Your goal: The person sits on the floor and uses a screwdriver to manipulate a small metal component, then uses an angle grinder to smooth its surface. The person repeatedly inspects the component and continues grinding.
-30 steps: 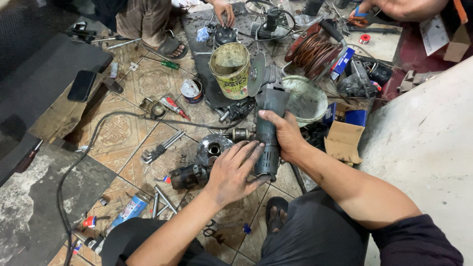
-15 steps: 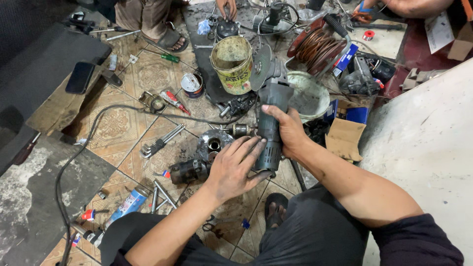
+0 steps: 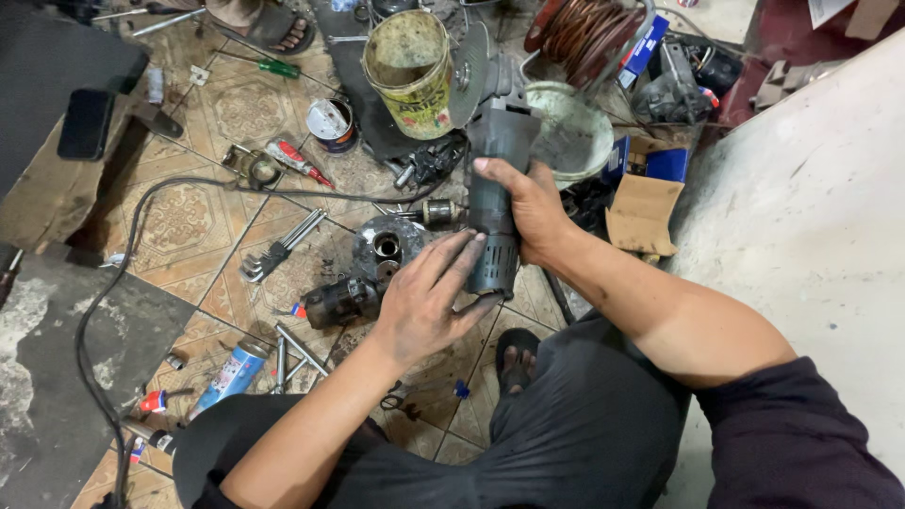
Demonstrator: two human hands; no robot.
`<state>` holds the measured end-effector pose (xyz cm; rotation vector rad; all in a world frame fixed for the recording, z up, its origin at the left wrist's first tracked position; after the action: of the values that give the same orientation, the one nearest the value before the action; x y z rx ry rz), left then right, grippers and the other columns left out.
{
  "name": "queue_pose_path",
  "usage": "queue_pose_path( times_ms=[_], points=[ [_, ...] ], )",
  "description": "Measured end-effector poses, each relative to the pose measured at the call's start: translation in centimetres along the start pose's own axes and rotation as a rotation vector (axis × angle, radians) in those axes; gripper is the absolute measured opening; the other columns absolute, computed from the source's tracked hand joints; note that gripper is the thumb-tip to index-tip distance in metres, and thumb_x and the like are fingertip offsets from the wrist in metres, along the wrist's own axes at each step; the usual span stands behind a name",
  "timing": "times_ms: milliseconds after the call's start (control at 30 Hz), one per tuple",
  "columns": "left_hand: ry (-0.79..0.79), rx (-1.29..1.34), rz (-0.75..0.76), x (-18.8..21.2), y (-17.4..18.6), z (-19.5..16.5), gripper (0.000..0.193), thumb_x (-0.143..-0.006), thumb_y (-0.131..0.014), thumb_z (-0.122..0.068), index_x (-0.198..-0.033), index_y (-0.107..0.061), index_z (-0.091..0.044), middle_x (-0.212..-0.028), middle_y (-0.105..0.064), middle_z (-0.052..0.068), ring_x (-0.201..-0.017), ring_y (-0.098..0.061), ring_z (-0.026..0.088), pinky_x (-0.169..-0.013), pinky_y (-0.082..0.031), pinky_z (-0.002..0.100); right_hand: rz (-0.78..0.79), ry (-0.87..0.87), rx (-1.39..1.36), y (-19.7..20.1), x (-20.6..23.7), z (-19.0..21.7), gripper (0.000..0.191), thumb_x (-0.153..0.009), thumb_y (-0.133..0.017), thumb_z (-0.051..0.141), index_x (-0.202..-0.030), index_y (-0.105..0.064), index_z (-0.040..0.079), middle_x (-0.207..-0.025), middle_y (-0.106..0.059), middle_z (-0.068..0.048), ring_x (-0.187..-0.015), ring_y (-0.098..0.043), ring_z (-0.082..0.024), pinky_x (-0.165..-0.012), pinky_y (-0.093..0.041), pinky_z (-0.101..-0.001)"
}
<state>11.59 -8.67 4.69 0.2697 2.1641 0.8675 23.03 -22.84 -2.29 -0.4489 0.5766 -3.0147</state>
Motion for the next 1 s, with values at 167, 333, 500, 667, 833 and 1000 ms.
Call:
queue_pose_path(
  times_ms=[167, 333, 500, 667, 833, 1000],
  points=[
    [0.004, 0.005, 0.004, 0.23, -0.13, 0.29, 0.076, -0.079, -0.09, -0.024, -0.141, -0.054, 0.002, -0.137, -0.059, 0.021, -0.122, -0.065, 0.039, -0.099, -0.058, 0.043, -0.017, -0.011, -0.007, -0.29, 0.04, -0.01, 0.034, -0.083, -0.077, 0.023, -0.107, -0.063, 0.003, -0.084, -0.066, -0.003, -0.065, -0.064, -0.015, -0.057, -0.056, -0.0324],
    [0.03, 0.007, 0.005, 0.37, -0.28, 0.35, 0.076, -0.078, -0.09, -0.023, -0.141, -0.055, 0.001, -0.138, -0.058, 0.021, -0.122, -0.065, 0.039, -0.098, -0.059, 0.043, 0.0, 0.001, -0.021, -0.48, 0.18, 0.17, 0.033, -0.084, -0.076, 0.023, -0.106, -0.062, 0.003, -0.083, -0.066, -0.006, -0.065, -0.065, -0.016, -0.058, -0.057, -0.0328],
    [0.024, 0.017, 0.0, 0.41, -0.29, 0.34, 0.077, -0.078, -0.09, -0.022, -0.142, -0.054, 0.001, -0.138, -0.058, 0.022, -0.122, -0.065, 0.04, -0.097, -0.059, 0.043, 0.008, 0.006, -0.03, -0.53, 0.21, 0.23, 0.032, -0.084, -0.076, 0.023, -0.105, -0.062, 0.003, -0.083, -0.067, -0.007, -0.064, -0.065, -0.017, -0.059, -0.057, -0.033],
    [-0.005, 0.015, -0.017, 0.29, -0.31, 0.14, 0.077, -0.078, -0.09, -0.02, -0.142, -0.053, 0.002, -0.14, -0.057, 0.022, -0.129, -0.062, 0.041, -0.105, -0.056, 0.046, 0.035, 0.039, -0.036, -0.67, 0.26, 0.34, 0.031, -0.085, -0.076, 0.023, -0.104, -0.063, 0.001, -0.085, -0.068, -0.006, -0.068, -0.066, -0.015, -0.062, -0.057, -0.0319],
    [-0.01, 0.015, 0.0, 0.18, -0.35, 0.23, 0.079, -0.078, -0.09, -0.021, -0.142, -0.052, 0.004, -0.142, -0.057, 0.023, -0.132, -0.06, 0.041, -0.109, -0.054, 0.047, 0.002, 0.048, 0.03, -0.52, 0.21, 0.23, 0.029, -0.086, -0.076, 0.022, -0.103, -0.065, 0.001, -0.085, -0.067, -0.006, -0.066, -0.063, -0.014, -0.058, -0.053, -0.0305],
    [0.0, 0.0, 0.02, 0.25, -0.52, 0.38, 0.079, -0.078, -0.09, -0.023, -0.142, -0.053, 0.003, -0.142, -0.057, 0.024, -0.131, -0.06, 0.041, -0.107, -0.055, 0.046, 0.012, 0.036, 0.004, -0.65, 0.11, -0.03, 0.03, -0.085, -0.076, 0.021, -0.105, -0.064, 0.001, -0.085, -0.067, -0.005, -0.065, -0.062, -0.014, -0.057, -0.053, -0.0308]
  ],
)
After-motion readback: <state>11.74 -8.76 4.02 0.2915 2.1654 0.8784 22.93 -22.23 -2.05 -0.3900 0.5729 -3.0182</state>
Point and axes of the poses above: each hand's wrist, its own x-axis away from the middle knuckle, its own y-axis out of the back of the hand, z = x × y, the point moved 8 cm from there along -x, towards the middle knuckle
